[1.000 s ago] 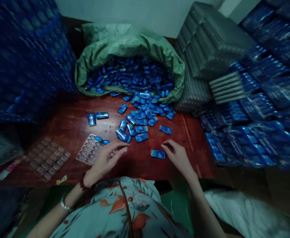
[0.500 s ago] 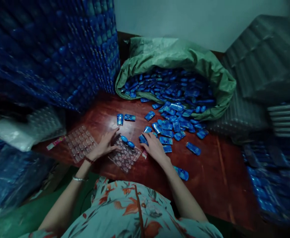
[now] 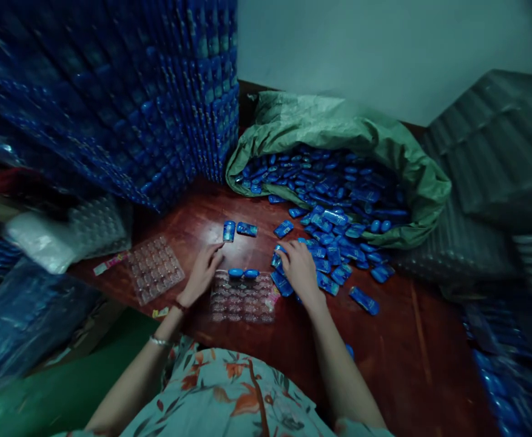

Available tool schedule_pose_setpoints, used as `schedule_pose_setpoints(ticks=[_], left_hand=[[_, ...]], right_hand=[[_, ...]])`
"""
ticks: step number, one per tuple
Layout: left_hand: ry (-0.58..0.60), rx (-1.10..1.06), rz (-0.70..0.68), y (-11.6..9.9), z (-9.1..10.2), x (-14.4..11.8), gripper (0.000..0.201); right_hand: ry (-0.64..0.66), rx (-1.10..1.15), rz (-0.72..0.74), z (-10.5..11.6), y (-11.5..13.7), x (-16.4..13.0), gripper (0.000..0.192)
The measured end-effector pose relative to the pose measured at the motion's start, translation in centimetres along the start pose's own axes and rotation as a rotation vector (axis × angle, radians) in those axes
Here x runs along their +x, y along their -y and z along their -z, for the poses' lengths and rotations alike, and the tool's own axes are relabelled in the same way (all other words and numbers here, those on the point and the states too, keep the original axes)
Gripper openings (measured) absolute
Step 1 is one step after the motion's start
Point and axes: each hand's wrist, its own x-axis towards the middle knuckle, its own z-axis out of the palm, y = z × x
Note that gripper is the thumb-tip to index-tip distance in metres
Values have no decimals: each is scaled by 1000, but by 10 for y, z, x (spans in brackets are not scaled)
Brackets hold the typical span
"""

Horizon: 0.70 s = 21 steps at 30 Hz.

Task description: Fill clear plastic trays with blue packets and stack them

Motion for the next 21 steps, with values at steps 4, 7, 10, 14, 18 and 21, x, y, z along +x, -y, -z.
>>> schedule_pose_setpoints(ticks=[4,7,10,14,18,21], left_hand=[[50,162,23,3,15,81,42],[290,296,15,1,12,125,52],[366,295,18,2,11,135,48],[335,252,39,14,26,98,37],[-25,-55,132,23,47,26,31],[-161,-289,246,15,49,-28,37]], right_hand=[[200,15,160,-7,34,72,36],[318,16,182,-20,52,112,51],[357,54,182,-26,47,120,49],[273,155,115,-16,14,77,41],[119,844,-186,-7,-13,-2,45],[212,1185,-368,-13,-10,-52,40]])
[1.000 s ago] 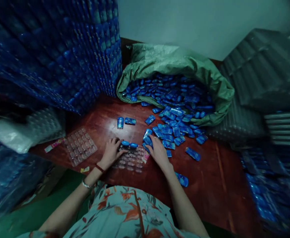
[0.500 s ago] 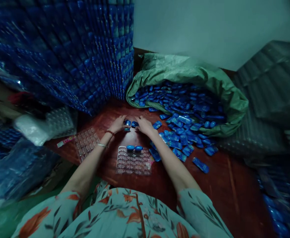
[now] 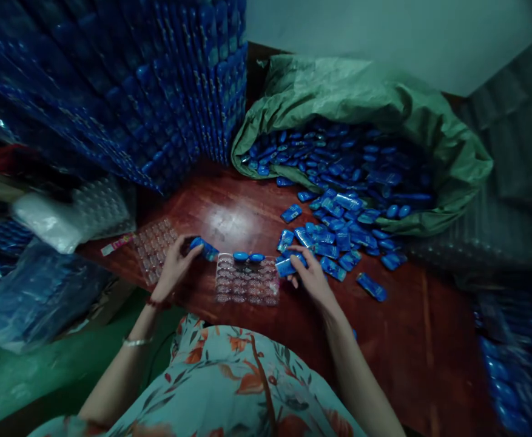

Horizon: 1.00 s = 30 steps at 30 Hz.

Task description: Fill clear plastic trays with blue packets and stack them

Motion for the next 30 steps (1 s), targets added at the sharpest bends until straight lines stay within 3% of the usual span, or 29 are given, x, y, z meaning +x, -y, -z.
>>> schedule_pose_setpoints(ticks=[3,5,8,12,18,23,27,30], left_hand=[[48,-134,123,-3,-10,-38,39],[48,-168,124,-6,-23,-50,39],[13,-75,2,-12,-44,-52,33],[70,126,-242,-17,-58,-46,22],[97,261,-541,-3,-52,-47,32],[226,365,-776,3,-47,-30,35],[368,381,-839,1,-43,-17,34],[458,384,-796,0,-39,-17,32]], right_hand=[[37,168,-91,-18,-18,-22,36],[54,215,-83,-30,-24,-27,39],[40,125,-4,-39,-27,-27,44],[-37,-292,208,-41,-27,-31,25],[-157,-564,461,-44,-26,-35,29],[-13,-913,649,-51,-20,-22,24],[18,-1202,629,-56,-6,-18,26],[49,-1316,556,-61,8,-17,26]])
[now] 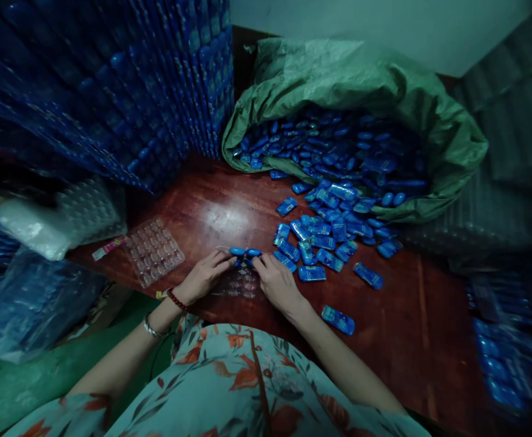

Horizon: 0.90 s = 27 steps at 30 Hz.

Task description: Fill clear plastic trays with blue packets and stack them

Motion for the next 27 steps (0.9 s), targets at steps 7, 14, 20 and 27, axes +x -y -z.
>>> schedule_pose_setpoints(ticks=[7,14,20,27], left_hand=[[12,30,70,-15,-4,5,32],[100,253,66,-17,-8,11,31],[-184,241,152,-9,-8,-9,48],[-69,-12,277,13,-50,-26,73]], right_hand=[[94,-95,90,12,19,18,24],[-42,-23,27,-2,15,14,30],[-517,33,-453,-23,-35,-82,54],[-414,14,-927,-52,-106,-146,72]])
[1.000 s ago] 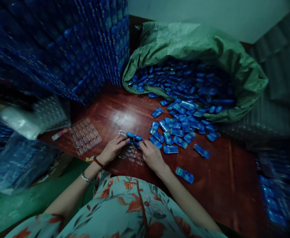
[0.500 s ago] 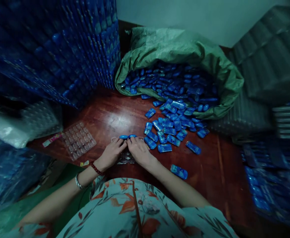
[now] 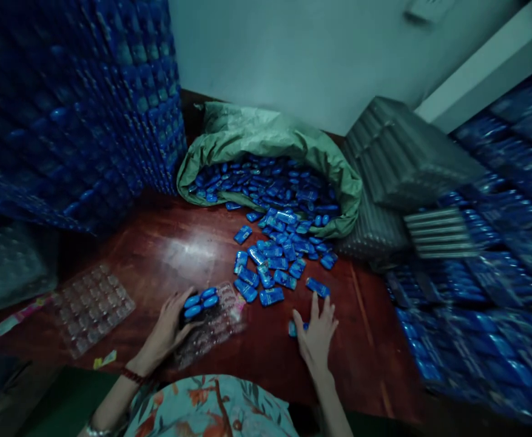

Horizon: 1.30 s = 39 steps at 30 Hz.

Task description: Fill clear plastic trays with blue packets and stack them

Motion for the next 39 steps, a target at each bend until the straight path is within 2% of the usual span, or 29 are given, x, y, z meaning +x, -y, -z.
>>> schedule_pose_setpoints(ticks=[3,6,8,10,12,13,15,16,17,19,21,22,24,27,30,33,35,37,39], left_hand=[[72,-28,-93,19,-9,-2,59],[148,-65,-197,27,-8,-1,60],[176,-91,-248,19,-7,2,59],[202,-122,-261,3,-6,6,57],[251,-145,-242,-15,-3,8,57],[269,-150,-228,-20,-1,9,58],[231,-146,-185,-21,6,9,59],[148,-138,-141,-16,9,10,57],[28,-129,-73,-8,14,13,55],[-245,-106,119,13,23,25,55],[-414,-100,311,32,30,47,61],[-430,-111,378,38,32,60,66],[-376,-145,434,44,31,90,69],[-275,-202,373,35,16,130,64],[-247,-197,278,19,-5,154,60],[-217,-192,192,4,-22,159,54],[-212,-220,155,-2,-26,155,49],[-250,-262,150,-4,-25,150,47],[-336,-295,185,0,-20,145,48]], right_hand=[[-4,96,30,-22,24,46,70],[1,163,143,-42,74,86,64],[18,174,205,-54,113,99,60],[63,190,223,-64,149,104,57],[115,230,263,-70,173,106,56],[113,257,281,-70,177,107,54],[17,305,272,-64,165,115,50],[-77,317,222,-57,149,122,47],[-191,319,142,-49,128,130,47],[-405,274,-153,-32,79,150,49],[-457,249,-292,-17,34,172,52],[-441,246,-312,-13,17,182,50],[-388,247,-315,-10,-2,198,47],[-323,260,-288,-20,1,206,44],[-281,298,-199,-37,28,197,44],[-236,356,-60,-57,67,174,42],[-208,401,27,-66,89,159,38],[-199,445,73,-70,98,149,32],[-239,472,35,-68,89,150,31]])
